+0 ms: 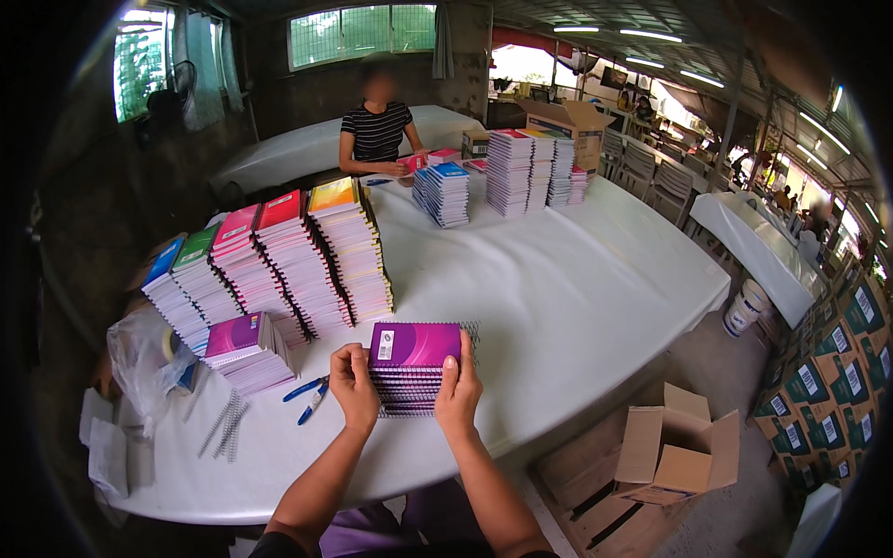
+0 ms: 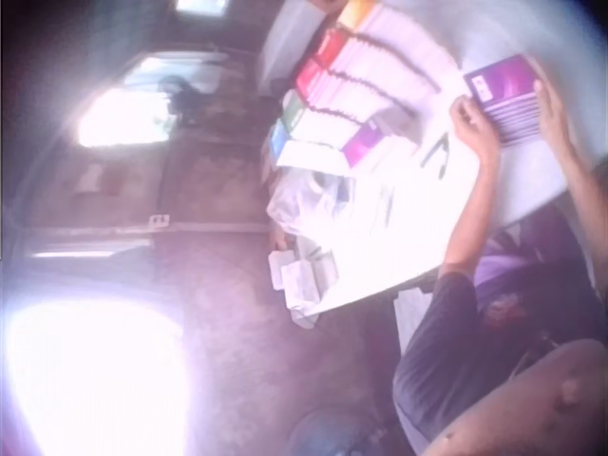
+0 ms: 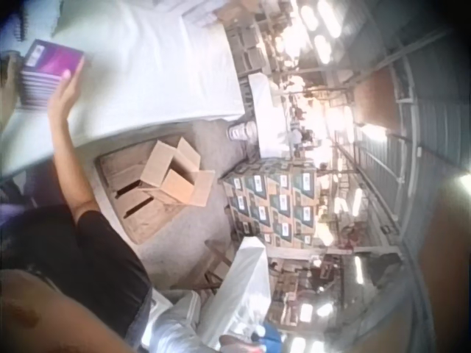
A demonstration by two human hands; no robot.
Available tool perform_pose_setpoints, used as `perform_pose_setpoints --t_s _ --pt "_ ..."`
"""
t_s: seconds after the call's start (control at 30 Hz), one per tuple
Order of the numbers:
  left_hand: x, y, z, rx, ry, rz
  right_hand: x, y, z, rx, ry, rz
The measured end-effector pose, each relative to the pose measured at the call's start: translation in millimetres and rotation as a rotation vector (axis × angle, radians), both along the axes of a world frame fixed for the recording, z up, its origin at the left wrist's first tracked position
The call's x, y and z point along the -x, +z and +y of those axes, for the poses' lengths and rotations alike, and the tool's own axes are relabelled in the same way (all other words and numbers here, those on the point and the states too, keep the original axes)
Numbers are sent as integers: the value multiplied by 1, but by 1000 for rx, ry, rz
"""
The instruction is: The person assembles spiral notebooks by threading a plastic spiral through pre-punched holes in stacks of paper covers, then uses pliers to trim the excess spiral.
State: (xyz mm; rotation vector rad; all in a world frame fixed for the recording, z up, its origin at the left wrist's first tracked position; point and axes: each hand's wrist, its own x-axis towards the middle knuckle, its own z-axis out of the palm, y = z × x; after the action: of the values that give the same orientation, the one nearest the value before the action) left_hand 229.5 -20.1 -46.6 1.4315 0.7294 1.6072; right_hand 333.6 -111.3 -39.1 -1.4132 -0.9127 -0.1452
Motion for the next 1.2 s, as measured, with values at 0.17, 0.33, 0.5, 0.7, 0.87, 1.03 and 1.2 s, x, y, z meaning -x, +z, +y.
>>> perform_pose_setpoints --t_s 0.17,0.33,0.5,0.7,0.87,1.03,1.2 --pt "7 -1 6 34 -75 -21 8 3 2 -9 32 88" --pt "40 6 31 -139 74 51 14 -4 -7 -162 -157 -229" --pt "66 -29 48 17 -112 237 55 -21 -17 -295 369 -521" --pt "119 -61 66 -217 75 540 121 -52 47 131 843 -394" --pt "105 -67 70 73 -61 272 120 -55 63 107 763 -134" --pt "110 -67 68 51 -100 358 116 -60 53 259 878 7" --pt "107 -64 67 42 -123 320 113 -57 50 277 905 28"
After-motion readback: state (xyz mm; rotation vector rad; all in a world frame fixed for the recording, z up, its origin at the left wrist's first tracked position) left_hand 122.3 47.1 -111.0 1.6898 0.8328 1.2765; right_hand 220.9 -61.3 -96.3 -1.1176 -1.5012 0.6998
